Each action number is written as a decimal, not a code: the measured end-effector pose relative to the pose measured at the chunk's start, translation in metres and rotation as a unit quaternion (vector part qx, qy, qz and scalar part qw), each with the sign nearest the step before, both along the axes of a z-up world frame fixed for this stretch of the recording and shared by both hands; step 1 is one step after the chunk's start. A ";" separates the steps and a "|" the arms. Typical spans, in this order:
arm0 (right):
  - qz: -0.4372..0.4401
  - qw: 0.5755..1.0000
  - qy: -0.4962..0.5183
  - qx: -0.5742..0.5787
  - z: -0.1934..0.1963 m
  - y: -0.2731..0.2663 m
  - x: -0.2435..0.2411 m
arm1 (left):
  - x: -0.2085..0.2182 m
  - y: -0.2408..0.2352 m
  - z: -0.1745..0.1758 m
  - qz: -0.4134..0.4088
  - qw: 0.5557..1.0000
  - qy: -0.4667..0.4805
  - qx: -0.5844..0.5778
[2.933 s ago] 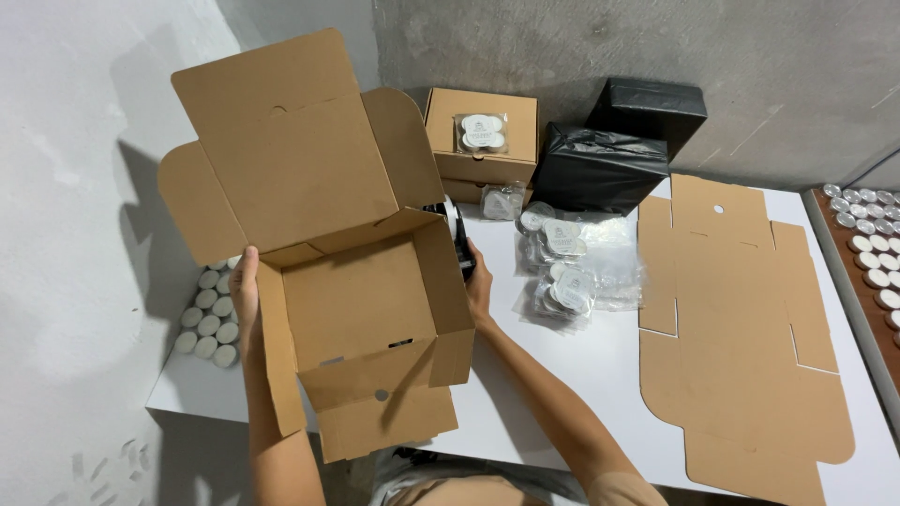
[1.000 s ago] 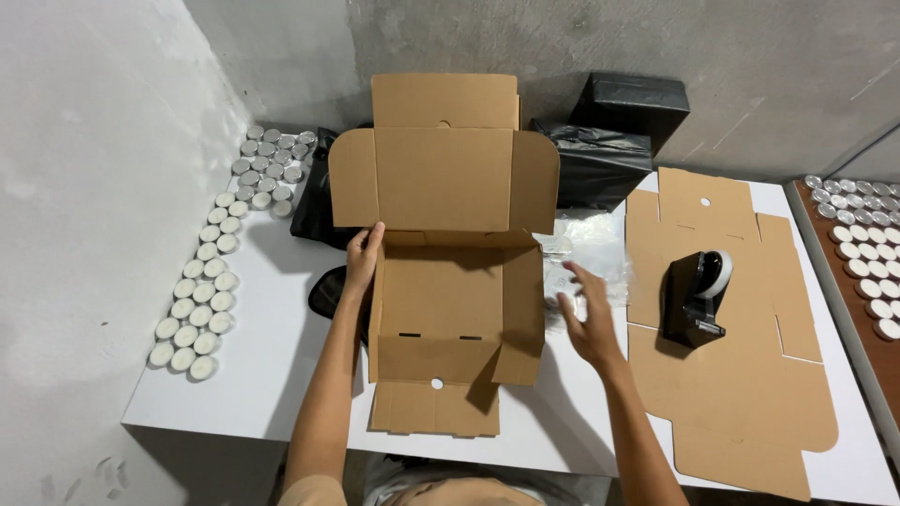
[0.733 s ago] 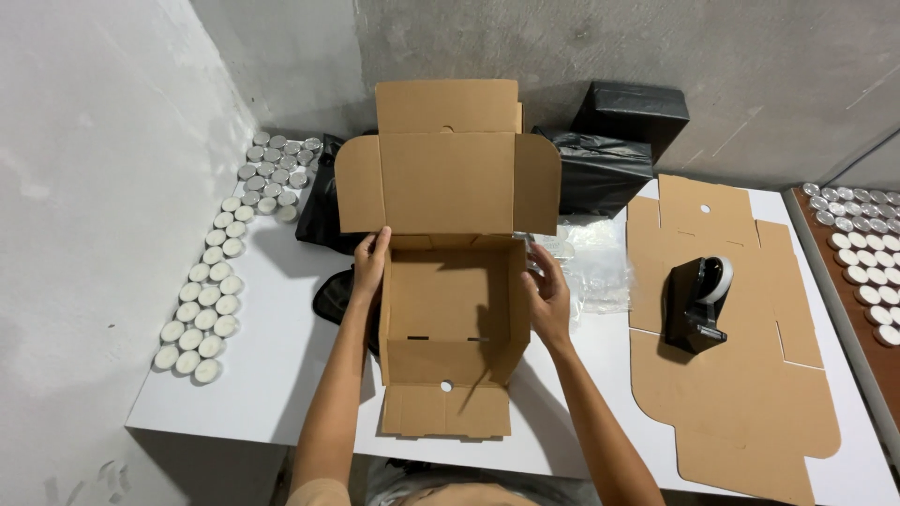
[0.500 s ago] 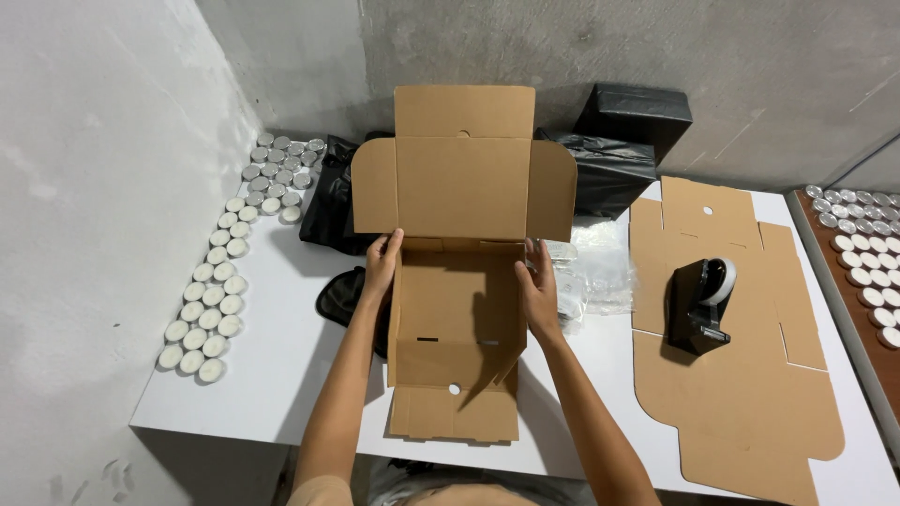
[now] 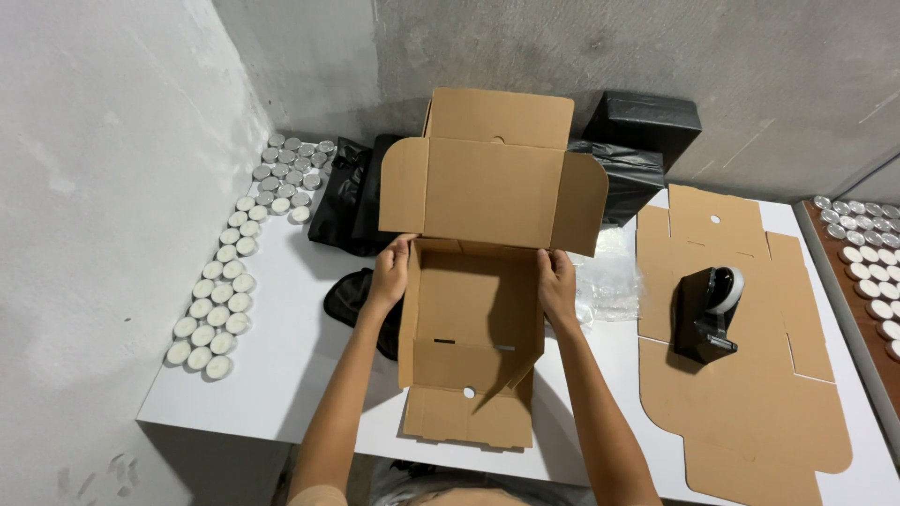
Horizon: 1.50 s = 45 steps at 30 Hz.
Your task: Folding a cardboard shipping box and packing it with small white containers.
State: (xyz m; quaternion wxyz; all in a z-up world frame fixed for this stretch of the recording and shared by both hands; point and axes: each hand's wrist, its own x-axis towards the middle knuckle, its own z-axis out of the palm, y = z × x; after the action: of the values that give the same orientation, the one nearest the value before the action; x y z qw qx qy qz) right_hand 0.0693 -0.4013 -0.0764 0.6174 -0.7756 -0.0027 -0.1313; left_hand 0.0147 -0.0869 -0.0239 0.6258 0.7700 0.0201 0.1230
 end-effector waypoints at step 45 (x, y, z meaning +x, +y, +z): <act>-0.009 1.000 -0.024 0.005 -0.033 0.016 0.032 | -0.010 0.016 -0.055 -0.048 0.998 -0.003 -0.044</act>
State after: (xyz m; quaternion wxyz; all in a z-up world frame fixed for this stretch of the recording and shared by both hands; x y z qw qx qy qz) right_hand 0.1012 -0.3856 -0.1096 0.6198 -0.7692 -0.0103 -0.1554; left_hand 0.0049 -0.0713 -0.0793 0.6641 0.7416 -0.0133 0.0944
